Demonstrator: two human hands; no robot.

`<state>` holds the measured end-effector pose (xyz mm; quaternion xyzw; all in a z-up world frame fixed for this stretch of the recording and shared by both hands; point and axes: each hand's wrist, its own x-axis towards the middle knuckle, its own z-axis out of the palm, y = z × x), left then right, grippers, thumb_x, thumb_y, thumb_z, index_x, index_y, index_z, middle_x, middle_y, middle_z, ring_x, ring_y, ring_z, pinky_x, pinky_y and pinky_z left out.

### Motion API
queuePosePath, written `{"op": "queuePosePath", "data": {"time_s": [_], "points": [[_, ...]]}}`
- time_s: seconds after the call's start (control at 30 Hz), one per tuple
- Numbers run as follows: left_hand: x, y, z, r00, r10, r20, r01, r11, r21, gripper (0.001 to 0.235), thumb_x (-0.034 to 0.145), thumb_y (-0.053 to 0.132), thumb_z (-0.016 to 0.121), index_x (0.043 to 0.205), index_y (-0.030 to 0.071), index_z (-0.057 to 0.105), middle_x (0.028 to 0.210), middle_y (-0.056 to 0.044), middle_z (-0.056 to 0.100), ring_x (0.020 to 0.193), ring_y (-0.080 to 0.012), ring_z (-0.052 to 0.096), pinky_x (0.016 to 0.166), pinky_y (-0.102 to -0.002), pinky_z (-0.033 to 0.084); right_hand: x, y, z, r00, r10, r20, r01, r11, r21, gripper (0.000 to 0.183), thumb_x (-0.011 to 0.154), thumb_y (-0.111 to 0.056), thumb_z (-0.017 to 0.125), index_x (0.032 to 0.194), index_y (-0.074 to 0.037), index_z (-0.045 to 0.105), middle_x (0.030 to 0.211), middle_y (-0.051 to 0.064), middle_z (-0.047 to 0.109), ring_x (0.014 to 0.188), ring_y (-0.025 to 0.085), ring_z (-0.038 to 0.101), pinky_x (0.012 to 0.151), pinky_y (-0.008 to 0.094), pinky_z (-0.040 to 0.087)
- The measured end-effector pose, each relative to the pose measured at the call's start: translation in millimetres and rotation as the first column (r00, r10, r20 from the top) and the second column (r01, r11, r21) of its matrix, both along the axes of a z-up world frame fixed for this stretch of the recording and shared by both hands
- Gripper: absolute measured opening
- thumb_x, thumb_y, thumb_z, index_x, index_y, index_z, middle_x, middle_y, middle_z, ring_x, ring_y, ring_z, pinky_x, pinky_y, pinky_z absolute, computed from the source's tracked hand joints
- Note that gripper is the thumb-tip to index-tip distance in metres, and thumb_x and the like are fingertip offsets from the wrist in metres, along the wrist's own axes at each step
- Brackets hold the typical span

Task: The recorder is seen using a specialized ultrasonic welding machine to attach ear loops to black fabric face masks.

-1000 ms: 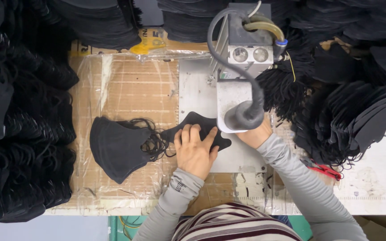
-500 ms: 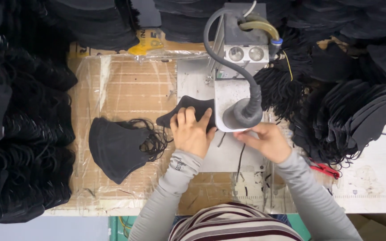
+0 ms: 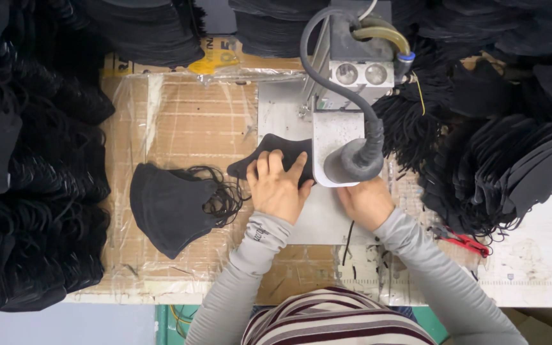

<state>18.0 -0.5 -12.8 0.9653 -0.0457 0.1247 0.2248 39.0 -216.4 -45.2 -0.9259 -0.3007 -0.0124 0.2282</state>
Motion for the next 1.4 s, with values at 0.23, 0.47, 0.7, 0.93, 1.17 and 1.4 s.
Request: {"op": "queuePosePath", "data": {"time_s": [0.23,0.47,0.7,0.93,1.17,1.4], "points": [[1.4,-1.0,-1.3,1.000,0.003,0.017,-0.003,1.000,0.011,0.059,0.073,0.036,0.085,0.128,0.020,0.071,0.125,-0.015,0.053,0.126,-0.0385,0.044,0.108,-0.056,0.031,16.2,12.4,23.4,0.976,0.019,0.217,-0.022,1.000,0.013,0.031,0.078,-0.003,0.062,0.108,0.003,0.065,0.106,0.023,0.064,0.102,0.045,0.061,0.090,0.056,0.047],[4.1,-1.9,-2.4,1.000,-0.001,0.007,0.001,1.000,0.003,0.060,0.072,0.036,0.084,0.128,0.020,0.071,0.124,-0.015,0.053,0.126,-0.0385,0.044,0.108,-0.057,0.031,21.1,9.8,17.4,0.987,0.010,0.163,-0.012,1.000,0.014,0.022,0.077,0.000,0.062,0.099,0.000,0.063,0.099,0.020,0.064,0.099,0.044,0.060,0.086,0.056,0.046],[6.2,-2.4,-1.8,1.000,-0.003,0.008,0.003,1.000,-0.002,0.060,0.072,0.036,0.085,0.128,0.021,0.071,0.123,-0.014,0.053,0.125,-0.0374,0.045,0.108,-0.058,0.031,22.9,10.9,14.8,0.989,-0.035,0.141,0.030,0.999,0.036,0.019,0.079,0.000,0.062,0.099,-0.001,0.063,0.097,0.018,0.063,0.096,0.042,0.062,0.083,0.052,0.048],[5.2,-4.6,3.8,0.998,0.045,-0.051,-0.045,0.999,0.009,0.072,0.069,0.038,0.085,0.134,0.015,0.066,0.138,-0.020,0.049,0.131,-0.0410,0.043,0.110,-0.055,0.034,13.3,1.9,-4.5,0.990,-0.062,0.128,0.068,0.997,-0.044,0.033,0.080,-0.004,0.064,0.114,-0.003,0.068,0.103,0.020,0.068,0.094,0.042,0.065,0.079,0.051,0.053],[-27.9,1.1,-3.2,0.997,0.082,-0.016,-0.082,0.995,-0.050,0.066,0.083,-0.004,0.063,0.148,0.004,0.055,0.152,-0.023,0.050,0.138,-0.0436,0.051,0.113,-0.044,0.047,-55.4,-87.2,92.8,0.914,-0.400,0.067,0.380,0.902,0.204,0.031,0.082,0.003,0.076,0.110,-0.009,0.072,0.117,0.011,0.070,0.084,0.023,0.063,0.073,0.034,0.053],[-72.3,52.5,62.0,0.984,0.143,0.107,-0.068,0.854,-0.517,0.051,0.094,-0.013,0.049,0.143,-0.001,0.056,0.142,-0.021,0.061,0.133,-0.0365,0.061,0.113,-0.038,0.047,-68.8,-206.4,62.4,0.746,-0.649,0.151,0.622,0.759,0.190,0.041,0.091,-0.003,0.078,0.126,0.006,0.058,0.111,0.017,0.062,0.099,0.025,0.060,0.091,0.035,0.049]]}}
